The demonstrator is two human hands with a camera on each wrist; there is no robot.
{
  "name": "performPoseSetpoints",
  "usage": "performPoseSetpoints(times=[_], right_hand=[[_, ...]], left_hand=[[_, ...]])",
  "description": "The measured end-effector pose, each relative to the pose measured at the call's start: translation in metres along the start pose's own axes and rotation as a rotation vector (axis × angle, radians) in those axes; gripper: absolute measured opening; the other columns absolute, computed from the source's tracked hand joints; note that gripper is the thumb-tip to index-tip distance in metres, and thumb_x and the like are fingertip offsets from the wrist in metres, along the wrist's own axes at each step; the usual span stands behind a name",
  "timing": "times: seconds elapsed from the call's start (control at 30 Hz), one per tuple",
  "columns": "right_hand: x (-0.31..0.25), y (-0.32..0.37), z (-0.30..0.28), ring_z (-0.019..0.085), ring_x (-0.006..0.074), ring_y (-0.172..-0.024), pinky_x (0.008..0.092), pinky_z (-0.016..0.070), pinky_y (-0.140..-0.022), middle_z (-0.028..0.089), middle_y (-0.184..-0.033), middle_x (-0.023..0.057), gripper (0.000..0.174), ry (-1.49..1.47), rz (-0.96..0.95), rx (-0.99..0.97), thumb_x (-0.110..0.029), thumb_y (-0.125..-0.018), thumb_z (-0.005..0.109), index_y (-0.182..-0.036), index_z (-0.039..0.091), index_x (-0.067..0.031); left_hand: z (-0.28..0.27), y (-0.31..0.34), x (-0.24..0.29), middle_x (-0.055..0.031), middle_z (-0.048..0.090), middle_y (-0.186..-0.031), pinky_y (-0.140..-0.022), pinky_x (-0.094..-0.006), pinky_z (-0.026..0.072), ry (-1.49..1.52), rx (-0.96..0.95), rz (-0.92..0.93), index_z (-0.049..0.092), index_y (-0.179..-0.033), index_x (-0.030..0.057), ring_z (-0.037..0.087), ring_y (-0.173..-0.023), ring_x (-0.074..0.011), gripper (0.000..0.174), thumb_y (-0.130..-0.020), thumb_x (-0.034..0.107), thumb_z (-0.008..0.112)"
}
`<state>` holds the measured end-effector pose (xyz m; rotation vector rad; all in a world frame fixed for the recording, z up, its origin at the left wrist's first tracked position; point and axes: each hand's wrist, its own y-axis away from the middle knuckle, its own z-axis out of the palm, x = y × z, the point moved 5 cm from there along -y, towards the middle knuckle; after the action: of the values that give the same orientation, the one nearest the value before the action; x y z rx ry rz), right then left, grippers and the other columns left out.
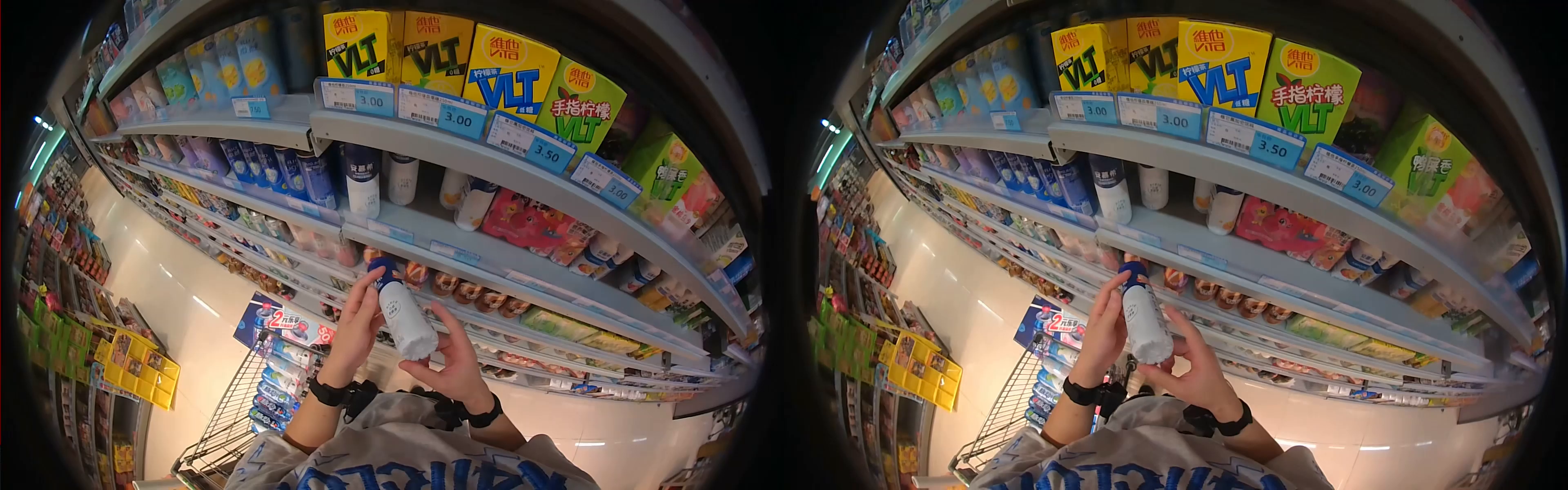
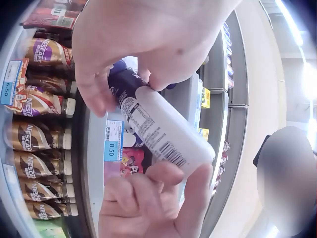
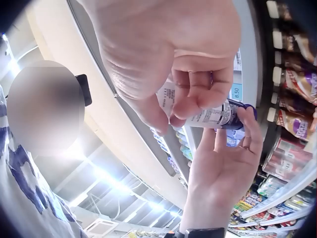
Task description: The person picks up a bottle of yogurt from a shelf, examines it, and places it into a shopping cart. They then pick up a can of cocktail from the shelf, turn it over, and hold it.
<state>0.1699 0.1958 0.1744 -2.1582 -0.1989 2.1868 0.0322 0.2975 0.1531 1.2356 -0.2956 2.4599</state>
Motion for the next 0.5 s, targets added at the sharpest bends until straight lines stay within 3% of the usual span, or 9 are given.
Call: performPoseSetpoints(times=[0.07,0.1,0.17,0.2,0.27,0.3,0.37,0.5], right_hand=[[-0.006,-0.001,-0.005,0.067,0.0165,-0.101,0.0257,0.0521,-0.077,0.063,-0.125,0.014,0.087,0.074,-0.255,0.091,-0.001,-0.076,0.083,-0.148,0.035,-0.0004],[-0.005,-0.001,-0.006,0.067,0.0165,-0.101,0.0257,0.0521,-0.077,0.063,-0.125,0.014,0.087,0.068,-0.254,0.088,-0.001,-0.076,0.083,-0.148,0.035,-0.0004],[-0.005,-0.001,-0.012,0.07,0.014,-0.095,0.0238,0.0509,-0.071,0.072,-0.105,0.0121,0.079,0.128,-0.219,0.128,-0.003,-0.075,0.084,-0.143,0.043,0.0005],[-0.008,-0.001,-0.014,0.07,0.014,-0.095,0.0238,0.0509,-0.071,0.072,-0.105,0.0121,0.079,0.12,-0.213,0.124,-0.003,-0.075,0.084,-0.143,0.043,0.0005],[-0.019,-0.002,-0.021,0.072,0.0117,-0.083,0.0237,0.0513,-0.072,0.074,-0.079,0.0082,0.072,0.227,-0.237,0.155,-0.005,-0.075,0.084,-0.138,0.05,0.0009],[-0.016,-0.002,-0.024,0.072,0.0117,-0.083,0.0237,0.0513,-0.072,0.074,-0.079,0.0082,0.072,0.217,-0.23,0.154,-0.005,-0.075,0.084,-0.138,0.05,0.0009],[-0.01,-0.001,-0.032,0.071,0.0114,-0.069,0.0249,0.0547,-0.073,0.074,-0.075,0.0076,0.073,0.199,-0.231,0.172,-0.011,-0.074,0.086,-0.139,0.052,-0.0027],[-0.003,0.0,-0.045,0.071,0.0119,-0.067,0.0244,0.0545,-0.07,0.073,-0.071,0.0069,0.073,0.159,-0.184,0.142,-0.011,-0.074,0.086,-0.138,0.052,-0.0035]], left_hand=[[0.004,0.003,-0.009,-0.0071,0.057,-0.131,-0.096,-0.0294,0.0484,0.004,-0.021,-0.047,0.039,-0.147,0.0083,0.059,-0.113,-0.0141,0.045,-0.108,0.031,0.041],[0.007,0.006,-0.015,-0.007,0.057,-0.131,-0.097,-0.03,0.0489,0.012,-0.048,-0.095,0.04,-0.147,0.0084,0.059,-0.114,-0.0148,0.046,-0.109,0.034,0.039],[0.006,0.01,-0.03,-0.0072,0.057,-0.131,-0.096,-0.031,0.05,-0.051,-0.045,-0.126,0.04,-0.147,0.008,0.059,-0.117,-0.0158,0.049,-0.109,0.039,0.036],[0.007,0.013,-0.038,-0.0074,0.057,-0.132,-0.096,-0.0314,0.0504,-0.035,-0.064,-0.191,0.04,-0.146,0.0078,0.059,-0.118,-0.0162,0.05,-0.108,0.04,0.036],[0.009,0.017,-0.058,-0.008,0.056,-0.133,-0.096,-0.0321,0.0511,-0.041,-0.075,-0.278,0.04,-0.146,0.008,0.058,-0.119,-0.017,0.053,-0.108,0.044,0.034],[0.007,0.018,-0.066,-0.008,0.056,-0.133,-0.096,-0.0321,0.0511,-0.046,-0.066,-0.285,0.04,-0.146,0.008,0.058,-0.119,-0.017,0.053,-0.108,0.044,0.034],[0.006,0.021,-0.08,-0.0085,0.054,-0.135,-0.097,-0.0327,0.0509,-0.025,-0.042,-0.328,0.041,-0.146,0.0077,0.058,-0.119,-0.0174,0.053,-0.108,0.045,0.034],[0.011,0.028,-0.089,-0.01,0.053,-0.136,-0.098,-0.0358,0.0508,-0.024,0.023,-0.338,0.04,-0.144,0.0041,0.057,-0.121,-0.0192,0.055,-0.108,0.045,0.031]])
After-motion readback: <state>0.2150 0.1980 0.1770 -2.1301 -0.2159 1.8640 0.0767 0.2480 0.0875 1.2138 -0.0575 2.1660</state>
